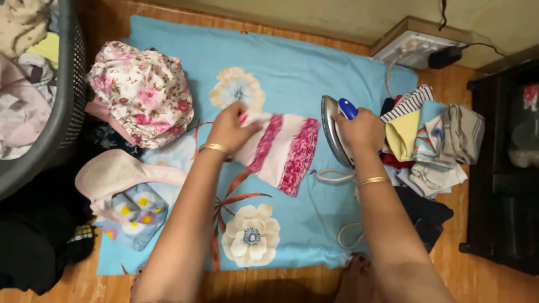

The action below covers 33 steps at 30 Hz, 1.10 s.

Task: Ironing and folding several pieces of small children's clothing.

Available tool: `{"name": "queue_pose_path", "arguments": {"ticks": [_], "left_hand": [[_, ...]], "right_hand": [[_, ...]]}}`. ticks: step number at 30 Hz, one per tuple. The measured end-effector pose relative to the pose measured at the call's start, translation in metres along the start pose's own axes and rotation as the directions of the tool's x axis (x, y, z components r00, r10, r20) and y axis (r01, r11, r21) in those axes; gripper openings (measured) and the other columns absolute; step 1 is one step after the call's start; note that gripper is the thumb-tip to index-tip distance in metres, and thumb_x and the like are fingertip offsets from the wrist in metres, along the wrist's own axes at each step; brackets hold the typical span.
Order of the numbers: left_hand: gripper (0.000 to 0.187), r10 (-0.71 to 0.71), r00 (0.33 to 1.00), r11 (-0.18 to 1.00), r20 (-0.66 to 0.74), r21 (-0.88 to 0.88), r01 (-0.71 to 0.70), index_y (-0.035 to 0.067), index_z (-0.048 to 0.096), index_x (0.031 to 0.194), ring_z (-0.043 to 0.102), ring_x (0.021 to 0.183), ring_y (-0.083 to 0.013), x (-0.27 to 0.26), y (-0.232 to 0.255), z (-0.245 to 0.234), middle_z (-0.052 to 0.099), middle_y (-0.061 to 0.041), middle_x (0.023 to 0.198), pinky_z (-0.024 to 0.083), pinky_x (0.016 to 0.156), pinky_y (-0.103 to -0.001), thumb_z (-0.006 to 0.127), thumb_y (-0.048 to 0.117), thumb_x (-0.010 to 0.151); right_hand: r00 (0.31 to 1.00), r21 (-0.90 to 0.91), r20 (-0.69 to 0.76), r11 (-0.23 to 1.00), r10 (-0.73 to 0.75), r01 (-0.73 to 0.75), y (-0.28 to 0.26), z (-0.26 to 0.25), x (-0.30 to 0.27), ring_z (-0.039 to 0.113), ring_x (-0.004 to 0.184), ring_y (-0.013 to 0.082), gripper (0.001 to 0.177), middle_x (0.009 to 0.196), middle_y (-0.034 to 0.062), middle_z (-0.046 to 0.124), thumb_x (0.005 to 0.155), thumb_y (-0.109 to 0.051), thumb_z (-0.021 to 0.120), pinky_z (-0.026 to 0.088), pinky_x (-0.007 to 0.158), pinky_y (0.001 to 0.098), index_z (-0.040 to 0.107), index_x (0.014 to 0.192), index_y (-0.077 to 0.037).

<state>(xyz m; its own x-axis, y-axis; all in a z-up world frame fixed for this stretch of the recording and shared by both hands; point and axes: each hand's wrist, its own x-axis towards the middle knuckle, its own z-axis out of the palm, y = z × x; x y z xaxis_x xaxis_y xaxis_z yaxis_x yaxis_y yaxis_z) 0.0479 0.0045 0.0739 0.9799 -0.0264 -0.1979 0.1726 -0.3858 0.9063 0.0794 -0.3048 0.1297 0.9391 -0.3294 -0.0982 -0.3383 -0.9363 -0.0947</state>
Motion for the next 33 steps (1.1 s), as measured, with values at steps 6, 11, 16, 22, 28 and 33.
{"name": "queue_pose_path", "arguments": {"ticks": [6, 11, 16, 22, 28, 33], "left_hand": [[0.03, 0.623, 0.779, 0.782, -0.07, 0.08, -0.618, 0.005, 0.057, 0.094, 0.059, 0.086, -0.0354, -0.042, 0.156, -0.027, 0.059, -0.013, 0.093, 0.049, 0.074, -0.042, 0.081, 0.01, 0.076], [0.021, 0.784, 0.619, 0.588, 0.037, 0.277, -0.76, 0.009, 0.057, 0.093, 0.059, 0.092, -0.0314, -0.055, 0.114, 0.028, 0.056, -0.01, 0.095, 0.048, 0.078, -0.044, 0.07, 0.005, 0.077], [0.023, 0.671, 0.689, 0.574, 0.273, 0.398, -0.716, 0.007, 0.061, 0.091, 0.059, 0.09, -0.0311, -0.103, -0.002, 0.079, 0.058, -0.012, 0.092, 0.046, 0.074, -0.045, 0.071, 0.021, 0.076], [0.04, 0.71, 0.684, 0.493, 0.166, 0.577, -0.652, 0.004, 0.065, 0.11, 0.061, 0.109, -0.0284, -0.147, -0.035, 0.092, 0.065, -0.015, 0.118, 0.048, 0.088, -0.042, 0.072, 0.032, 0.083], [0.031, 0.701, 0.692, 0.477, 0.171, 0.61, -0.633, 0.007, 0.065, 0.109, 0.062, 0.103, -0.0255, -0.148, -0.046, 0.099, 0.065, -0.011, 0.113, 0.047, 0.084, -0.04, 0.07, 0.027, 0.086], [0.023, 0.673, 0.685, 0.421, 0.28, 0.616, -0.666, 0.01, 0.066, 0.108, 0.059, 0.091, -0.0213, -0.147, -0.05, 0.1, 0.062, -0.005, 0.1, 0.045, 0.078, -0.037, 0.061, 0.02, 0.088]], "right_hand": [[1.0, -0.016, -0.001, 1.0, 0.023, -0.023, -0.007, -0.014, -0.008, 0.071, 0.094, 0.0442, 0.062, 0.099, 0.0254, 0.074, 0.08, -0.062, 0.077, 0.055, 0.082, 0.0523, 0.077, 0.099, -0.003], [0.999, 0.023, 0.015, 0.999, 0.033, -0.033, 0.003, 0.001, 0.004, 0.07, 0.092, 0.0455, 0.062, 0.096, 0.0259, 0.073, 0.081, -0.063, 0.076, 0.055, 0.081, 0.0528, 0.077, 0.096, -0.004], [0.999, 0.038, -0.025, 0.999, -0.035, 0.036, 0.011, 0.003, -0.006, 0.07, 0.087, 0.0451, 0.061, 0.092, 0.0249, 0.073, 0.08, -0.062, 0.077, 0.055, 0.078, 0.053, 0.076, 0.091, -0.002], [0.998, 0.275, -0.048, 0.96, -0.036, 0.048, -0.016, -0.018, -0.059, 0.071, 0.074, 0.041, 0.06, 0.078, 0.0215, 0.072, 0.079, -0.064, 0.078, 0.054, 0.071, 0.0503, 0.073, 0.082, -0.004], [0.922, 0.13, -0.052, 0.913, -0.383, 0.387, -0.058, -0.023, -0.107, 0.069, 0.068, 0.0438, 0.051, 0.073, 0.0217, 0.071, 0.08, -0.059, 0.078, 0.054, 0.062, 0.0524, 0.076, 0.091, -0.009], [0.943, 0.084, -0.073, 0.94, -0.326, 0.331, -0.056, -0.031, -0.097, 0.071, 0.071, 0.0391, 0.051, 0.077, 0.0169, 0.073, 0.087, -0.063, 0.075, 0.055, 0.064, 0.0494, 0.076, 0.094, -0.012]]}}
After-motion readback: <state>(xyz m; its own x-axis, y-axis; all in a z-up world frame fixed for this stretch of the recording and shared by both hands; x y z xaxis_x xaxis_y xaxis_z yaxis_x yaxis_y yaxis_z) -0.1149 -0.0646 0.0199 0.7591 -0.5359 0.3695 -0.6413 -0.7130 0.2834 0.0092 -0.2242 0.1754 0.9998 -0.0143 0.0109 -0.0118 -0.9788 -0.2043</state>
